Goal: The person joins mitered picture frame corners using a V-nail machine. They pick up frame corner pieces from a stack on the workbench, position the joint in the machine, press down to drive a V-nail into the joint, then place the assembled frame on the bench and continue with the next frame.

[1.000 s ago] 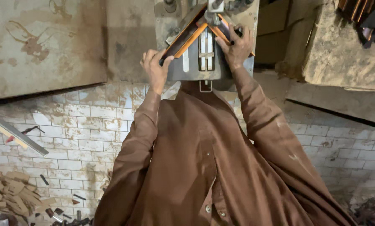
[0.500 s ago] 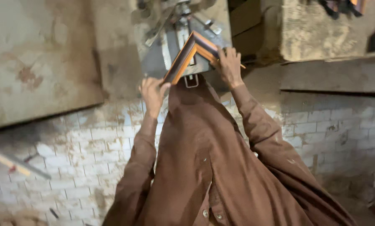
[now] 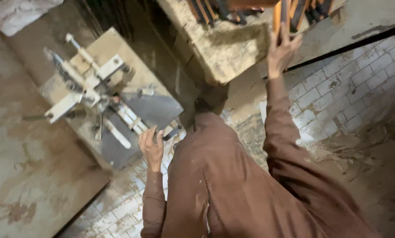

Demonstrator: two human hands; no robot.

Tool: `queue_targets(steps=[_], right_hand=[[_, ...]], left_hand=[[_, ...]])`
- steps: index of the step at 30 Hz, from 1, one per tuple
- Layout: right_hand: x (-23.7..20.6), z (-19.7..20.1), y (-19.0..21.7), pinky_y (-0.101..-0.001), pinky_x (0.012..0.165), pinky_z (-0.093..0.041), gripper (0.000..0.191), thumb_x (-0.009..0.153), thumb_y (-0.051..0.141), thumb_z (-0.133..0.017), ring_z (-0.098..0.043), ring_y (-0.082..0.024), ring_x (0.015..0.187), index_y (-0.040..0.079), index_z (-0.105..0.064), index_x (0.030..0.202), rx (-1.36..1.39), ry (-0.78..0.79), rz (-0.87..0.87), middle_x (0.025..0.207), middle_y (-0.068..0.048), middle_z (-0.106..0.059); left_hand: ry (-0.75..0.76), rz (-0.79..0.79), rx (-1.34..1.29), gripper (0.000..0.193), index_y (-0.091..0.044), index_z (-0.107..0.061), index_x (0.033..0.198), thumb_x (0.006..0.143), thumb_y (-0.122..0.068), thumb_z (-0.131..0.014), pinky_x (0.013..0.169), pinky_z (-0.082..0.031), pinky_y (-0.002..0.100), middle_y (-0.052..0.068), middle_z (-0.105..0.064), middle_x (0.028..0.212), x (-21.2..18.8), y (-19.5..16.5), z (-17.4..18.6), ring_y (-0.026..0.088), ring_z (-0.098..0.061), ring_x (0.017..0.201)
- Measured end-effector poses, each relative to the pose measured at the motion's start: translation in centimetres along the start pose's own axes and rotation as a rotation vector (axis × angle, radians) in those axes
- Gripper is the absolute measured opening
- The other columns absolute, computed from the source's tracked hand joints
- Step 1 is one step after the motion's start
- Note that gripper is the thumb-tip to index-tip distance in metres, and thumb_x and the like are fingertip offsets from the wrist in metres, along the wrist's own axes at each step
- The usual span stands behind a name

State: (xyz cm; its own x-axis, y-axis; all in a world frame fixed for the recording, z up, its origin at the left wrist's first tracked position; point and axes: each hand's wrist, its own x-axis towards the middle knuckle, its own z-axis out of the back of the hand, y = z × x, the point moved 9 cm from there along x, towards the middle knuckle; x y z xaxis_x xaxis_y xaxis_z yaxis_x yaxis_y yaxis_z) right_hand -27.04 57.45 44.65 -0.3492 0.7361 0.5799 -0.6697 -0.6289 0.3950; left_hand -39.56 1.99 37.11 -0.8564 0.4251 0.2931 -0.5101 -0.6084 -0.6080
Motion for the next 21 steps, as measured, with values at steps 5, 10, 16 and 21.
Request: queue_targets(steps=[5,10,16,21], right_hand=[[9.6,-2.9,-5.8,-0.0511,0.089,-0.048,0.038,0.09,0.035,-0.081,-0.053,-0.038,0.101,0.024,-0.076,0.126,-0.078,-0.111,-0.238,0.103,-0.016,-0.051],[12.9,-5.9,-7.4,-0.0559,0.082,-0.045,0.035,0.086,0.038,-0.08,-0.052,-0.038,0.108,0.023,-0.075,0.117,-0.266,-0.099,-0.315,0.117,-0.016,-0.05],[13.5,-8.0,-5.9,-0.053,0.086,-0.045,0.036,0.088,0.036,-0.078,-0.05,-0.036,0.116,0.016,-0.074,0.118,-0.401,-0.185,-0.15,0.132,-0.015,-0.05],[12.5,-14.2,0.1,-0.047,0.101,-0.048,0.047,0.097,0.032,-0.085,-0.059,-0.036,0.116,0.003,-0.069,0.13,0.314,0.118,0.095,0.122,-0.015,-0.061]], left_hand=[[0.064,0.024,-0.037,0.027,-0.002,-0.073,0.115,0.094,-0.018,-0.075,0.091,-0.049,0.045,0.015,-0.07,0.105,5.7,-2.7,-3.1,0.035,-0.064,0.099],[0.036,0.081,-0.017,0.025,-0.002,-0.073,0.115,0.092,-0.013,-0.074,0.092,-0.05,0.044,0.014,-0.07,0.105,8.5,-4.1,-4.5,0.034,-0.065,0.099],[0.065,0.145,-0.002,0.025,-0.004,-0.073,0.116,0.092,-0.012,-0.074,0.091,-0.05,0.043,0.012,-0.071,0.103,10.5,-5.9,-6.3,0.033,-0.065,0.098],[0.094,-0.099,-0.064,0.042,-0.004,-0.068,0.13,0.089,0.003,-0.063,0.096,-0.048,0.046,0.016,-0.068,0.112,19.1,-10.8,-9.1,0.036,-0.062,0.107]])
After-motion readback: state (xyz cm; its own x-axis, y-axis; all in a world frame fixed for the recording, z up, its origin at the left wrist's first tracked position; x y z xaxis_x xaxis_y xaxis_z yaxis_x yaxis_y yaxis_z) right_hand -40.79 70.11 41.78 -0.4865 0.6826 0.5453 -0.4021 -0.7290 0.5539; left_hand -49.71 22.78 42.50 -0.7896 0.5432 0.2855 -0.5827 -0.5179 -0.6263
